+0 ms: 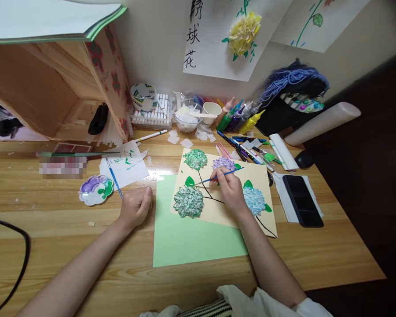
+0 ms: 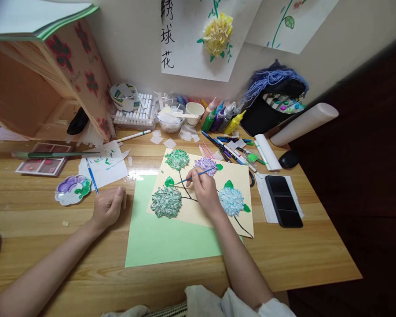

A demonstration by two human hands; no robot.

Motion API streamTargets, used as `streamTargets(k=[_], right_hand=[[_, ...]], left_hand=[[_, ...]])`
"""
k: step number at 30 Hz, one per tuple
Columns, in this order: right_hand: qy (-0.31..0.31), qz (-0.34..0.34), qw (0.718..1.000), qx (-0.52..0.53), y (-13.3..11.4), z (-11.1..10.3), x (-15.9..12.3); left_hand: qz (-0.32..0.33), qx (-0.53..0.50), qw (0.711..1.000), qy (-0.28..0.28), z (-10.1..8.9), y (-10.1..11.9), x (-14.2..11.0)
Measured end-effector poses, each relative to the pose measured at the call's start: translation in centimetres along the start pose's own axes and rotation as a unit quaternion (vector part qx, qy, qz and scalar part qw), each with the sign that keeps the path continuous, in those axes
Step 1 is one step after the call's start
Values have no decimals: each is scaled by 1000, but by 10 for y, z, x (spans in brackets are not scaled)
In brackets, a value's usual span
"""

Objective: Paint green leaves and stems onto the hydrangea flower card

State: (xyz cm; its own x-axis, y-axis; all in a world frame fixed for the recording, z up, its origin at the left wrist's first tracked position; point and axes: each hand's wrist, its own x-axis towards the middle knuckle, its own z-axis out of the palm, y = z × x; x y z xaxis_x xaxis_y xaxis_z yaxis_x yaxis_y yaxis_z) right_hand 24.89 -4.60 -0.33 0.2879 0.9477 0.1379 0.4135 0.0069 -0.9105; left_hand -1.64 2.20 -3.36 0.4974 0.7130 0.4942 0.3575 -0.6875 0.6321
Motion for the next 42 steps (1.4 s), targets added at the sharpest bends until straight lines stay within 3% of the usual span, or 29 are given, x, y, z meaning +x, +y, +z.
streamTargets(k=[15,35,42], right_hand=[[22,-5,1000,17,-1,-2,1],[-1,-12,1000,3,-1,-6,0],[47,-15,998,34,-3,-5,0]], left_hand=[[2,2,1000,-1,0,1,1],[-1,9,1000,0,-1,1,1],[-8,5,1000,3,-1,2,1]])
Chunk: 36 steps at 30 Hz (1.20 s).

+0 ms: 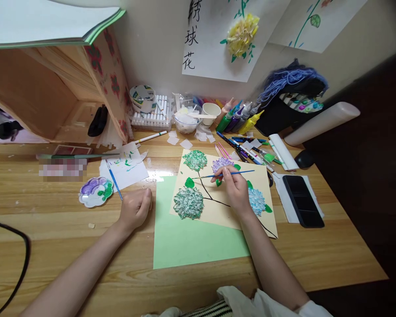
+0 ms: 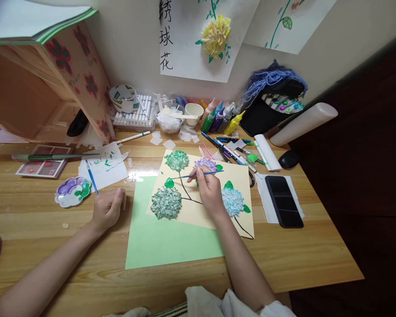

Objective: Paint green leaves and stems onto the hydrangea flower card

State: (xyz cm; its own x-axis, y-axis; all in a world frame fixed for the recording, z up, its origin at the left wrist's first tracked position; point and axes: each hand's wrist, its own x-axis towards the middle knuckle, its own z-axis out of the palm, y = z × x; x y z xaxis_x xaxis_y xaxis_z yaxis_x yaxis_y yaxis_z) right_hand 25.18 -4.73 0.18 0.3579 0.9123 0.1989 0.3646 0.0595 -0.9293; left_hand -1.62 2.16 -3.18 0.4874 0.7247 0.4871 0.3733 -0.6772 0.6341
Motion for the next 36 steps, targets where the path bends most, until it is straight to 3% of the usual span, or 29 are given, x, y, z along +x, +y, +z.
streamTargets(k=[12,19,24,29,33,36], right_hand=[[-58,-98,986,-124,-5,9,-7],[-45,-108,984,-137,-8,10,-8],[-84,-108,981,-135,-9,12,-9],[-49,-103,984,-135,-10,12,-10],[-82,-101,983,-131,-11,13,-10],[-70,-104,984,-127,-11,13,-10]], left_hand=[[-6,0,1000,-5,0,-1,0],[-4,0,1000,-1,0,0,0],[-10,4,1000,-5,0,0,0],[-8,3,1000,-4,0,0,0],[6,3,1000,1,0,-1,-1],[10,1,1000,3,0,-1,0]])
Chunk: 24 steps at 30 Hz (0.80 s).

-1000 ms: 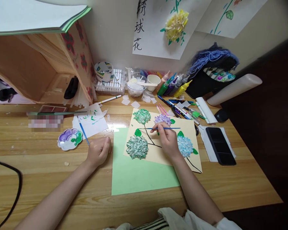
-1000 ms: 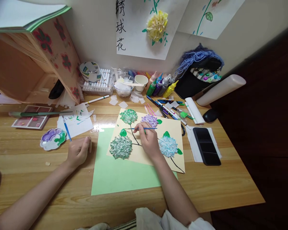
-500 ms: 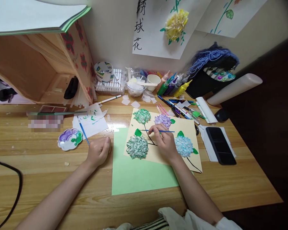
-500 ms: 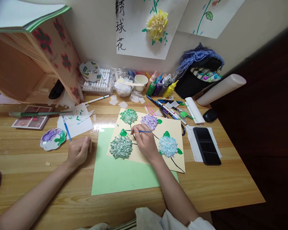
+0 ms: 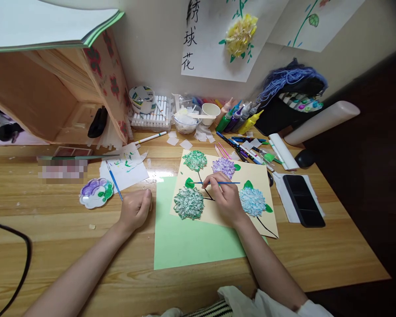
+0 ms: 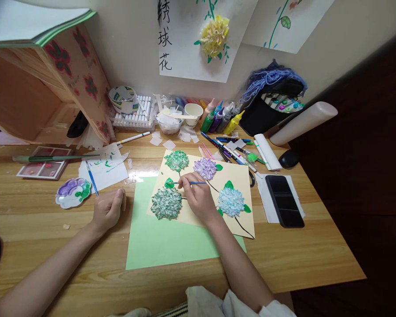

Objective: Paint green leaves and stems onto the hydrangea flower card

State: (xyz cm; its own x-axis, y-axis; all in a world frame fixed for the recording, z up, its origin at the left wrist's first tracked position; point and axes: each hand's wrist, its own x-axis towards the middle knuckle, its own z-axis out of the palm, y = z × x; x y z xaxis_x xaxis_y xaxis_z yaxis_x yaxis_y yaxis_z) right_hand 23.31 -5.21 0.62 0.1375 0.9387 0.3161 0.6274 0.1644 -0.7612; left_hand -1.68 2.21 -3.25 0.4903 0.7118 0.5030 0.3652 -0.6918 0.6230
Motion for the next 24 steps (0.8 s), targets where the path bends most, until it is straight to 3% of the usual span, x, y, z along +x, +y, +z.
streamTargets(k=[3,7,11,15,20,24], right_hand=[[18,5,1000,-13,0,-1,0],[-13,2,1000,3,0,-1,0],[10,6,1000,2,2,-1,0],[-11,13,1000,21,3,-1,0],[27,18,999,23,4,-4,1],[20,26,999,23,5,-6,2]], left_hand=[[3,-3,1000,1,0,1,1],[5,-6,1000,2,0,1,2],[5,-5,1000,4,0,0,1],[5,-2,1000,6,0,1,1],[-1,-2,1000,2,0,1,2],[1,-3,1000,-3,0,1,2]])
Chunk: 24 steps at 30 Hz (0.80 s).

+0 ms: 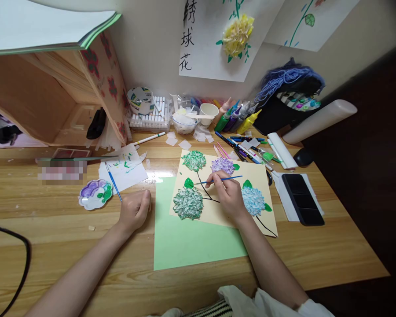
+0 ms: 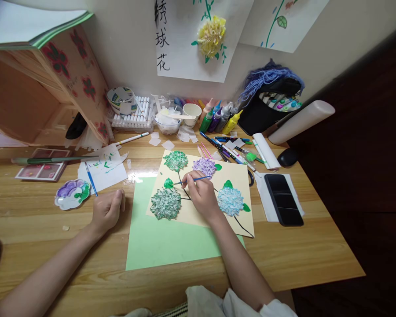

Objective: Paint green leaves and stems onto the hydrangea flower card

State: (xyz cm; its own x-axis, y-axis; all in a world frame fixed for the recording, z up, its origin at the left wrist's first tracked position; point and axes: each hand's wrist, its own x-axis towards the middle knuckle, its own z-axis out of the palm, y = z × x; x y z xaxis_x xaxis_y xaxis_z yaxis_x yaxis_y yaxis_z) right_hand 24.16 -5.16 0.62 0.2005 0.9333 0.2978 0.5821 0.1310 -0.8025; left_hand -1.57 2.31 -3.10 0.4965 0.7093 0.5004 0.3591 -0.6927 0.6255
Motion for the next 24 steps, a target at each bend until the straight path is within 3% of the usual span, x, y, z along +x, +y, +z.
streamTargets(k=[12,14,17,19,21,24], right_hand=[[12,-6,1000,-25,1,-4,1],[26,-17,999,-23,0,-7,0],[117,-13,993,19,-4,-14,-2],[165,-1,984,66,-9,-20,-2],[171,10,977,124,-16,-25,0],[116,19,971,208,-37,-29,11]], left_hand=[[13,13,1000,6,0,3,1],[47,47,998,6,-7,8,4],[116,99,988,20,-32,16,10],[120,120,981,93,-55,18,10],[51,145,967,202,-77,13,5],[-87,187,927,313,-106,-4,-6]])
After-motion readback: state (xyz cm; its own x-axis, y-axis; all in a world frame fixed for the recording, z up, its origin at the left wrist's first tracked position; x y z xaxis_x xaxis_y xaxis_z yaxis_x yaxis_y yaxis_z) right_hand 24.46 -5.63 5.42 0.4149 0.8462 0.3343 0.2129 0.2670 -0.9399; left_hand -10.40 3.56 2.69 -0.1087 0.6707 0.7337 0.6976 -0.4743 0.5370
